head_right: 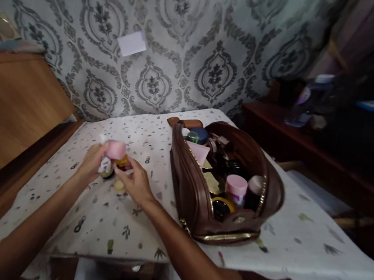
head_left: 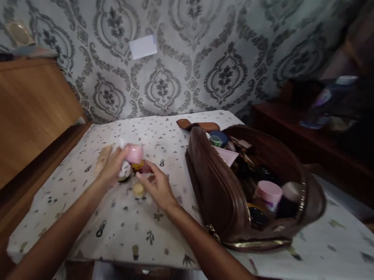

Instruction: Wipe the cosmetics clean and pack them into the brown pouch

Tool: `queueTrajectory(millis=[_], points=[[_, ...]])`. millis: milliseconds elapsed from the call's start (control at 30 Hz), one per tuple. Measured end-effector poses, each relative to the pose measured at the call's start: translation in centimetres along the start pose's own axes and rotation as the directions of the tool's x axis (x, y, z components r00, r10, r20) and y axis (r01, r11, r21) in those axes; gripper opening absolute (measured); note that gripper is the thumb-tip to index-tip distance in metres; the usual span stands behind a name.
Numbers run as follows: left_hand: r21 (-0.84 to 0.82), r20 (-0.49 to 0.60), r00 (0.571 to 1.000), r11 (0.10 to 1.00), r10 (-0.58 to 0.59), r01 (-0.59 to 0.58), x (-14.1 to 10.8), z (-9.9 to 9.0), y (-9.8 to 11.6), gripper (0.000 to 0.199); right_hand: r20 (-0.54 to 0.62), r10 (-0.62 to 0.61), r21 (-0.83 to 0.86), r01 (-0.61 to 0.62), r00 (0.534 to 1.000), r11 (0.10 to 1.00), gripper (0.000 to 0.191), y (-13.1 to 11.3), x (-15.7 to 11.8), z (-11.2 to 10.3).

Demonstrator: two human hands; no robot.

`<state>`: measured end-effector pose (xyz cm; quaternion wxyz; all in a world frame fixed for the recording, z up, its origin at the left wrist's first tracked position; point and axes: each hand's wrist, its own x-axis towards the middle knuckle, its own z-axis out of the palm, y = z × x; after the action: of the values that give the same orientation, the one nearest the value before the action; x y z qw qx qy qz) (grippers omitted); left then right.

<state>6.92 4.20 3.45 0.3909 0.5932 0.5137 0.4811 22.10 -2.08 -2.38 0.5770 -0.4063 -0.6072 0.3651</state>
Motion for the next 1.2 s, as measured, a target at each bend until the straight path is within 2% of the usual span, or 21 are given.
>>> queueTrajectory(millis=[133,200,300,400,467,567,633,700,767,833,900,933,1000,1200], points=[[-0.226,0.151,0.988,0.972,-0.028,0.062,-3.6,2.4,-0.1,0.06,0.02,0.059,0.344,-0.063,0.998,0.937,0.06,-0.4,0.0,0.0],[-0.303,0.189,0.982,0.951,-0.006,0.064,-4.3,2.8,-0.4,0.059,0.013,0.087,0.424,-0.085,0.996,0.902,0.06,-0.6,0.0,0.0],[-0.233,0.208,0.977,0.973,0.054,-0.004,-4.5,2.3,-1.0,0.058,-0.019,0.125,0.442,-0.104,0.992,0.891,0.055,-0.9,0.0,0.0],[-0.023,0.22,0.965,0.99,0.142,-0.141,-4.4,0.9,-1.4,0.053,-0.043,0.144,0.446,-0.11,0.989,0.888,0.052,-1.1,0.0,0.0],[0.103,0.178,0.967,0.974,0.183,-0.203,-4.6,0.0,-1.6,0.052,-0.053,0.16,0.439,-0.121,0.986,0.89,0.052,-1.2,0.0,0.0],[0.177,-0.008,0.971,0.956,0.24,-0.235,-5.1,-0.8,-1.5,0.051,-0.063,0.191,0.372,-0.154,0.98,0.915,0.05,-1.2,0.0,0.0],[0.194,-0.134,0.945,0.943,0.299,-0.271,-5.3,-0.9,-1.1,0.047,-0.054,0.203,0.301,-0.178,0.978,0.937,0.049,-1.1,-0.1,0.1],[0.225,-0.17,0.905,0.91,0.389,-0.348,-5.5,-0.8,-0.5,0.042,-0.032,0.196,0.213,-0.185,0.98,0.959,0.05,-1.0,-0.1,0.2],[0.254,-0.063,0.864,0.845,0.499,-0.47,-5.6,-0.4,0.1,0.039,-0.019,0.15,0.098,-0.147,0.989,0.984,0.047,-0.7,-0.2,0.3],[0.261,0.167,0.805,0.762,0.569,-0.593,-5.7,0.2,0.5,0.037,-0.022,0.083,-0.003,-0.083,0.996,0.997,0.041,-0.5,-0.3,0.3],[0.262,0.373,0.735,0.696,0.566,-0.669,-5.7,0.7,0.7,0.036,-0.032,0.024,-0.057,-0.026,0.999,0.998,0.035,-0.4,-0.4,0.1],[0.269,0.433,0.713,0.677,0.551,-0.685,-5.8,0.9,0.7,0.036,-0.034,0.005,-0.069,-0.007,0.999,0.998,0.034,-0.4,-0.5,-0.1],[0.297,0.466,0.711,0.664,0.526,-0.686,-5.8,1.2,0.7,0.037,-0.023,-0.028,-0.087,0.026,0.999,0.996,0.034,-0.4,-0.6,-0.3],[0.343,0.456,0.778,0.721,0.432,-0.602,-5.5,0.9,0.9,0.037,0.033,-0.091,-0.148,0.095,0.995,0.984,0.032,-0.7,-0.6,-0.4]])
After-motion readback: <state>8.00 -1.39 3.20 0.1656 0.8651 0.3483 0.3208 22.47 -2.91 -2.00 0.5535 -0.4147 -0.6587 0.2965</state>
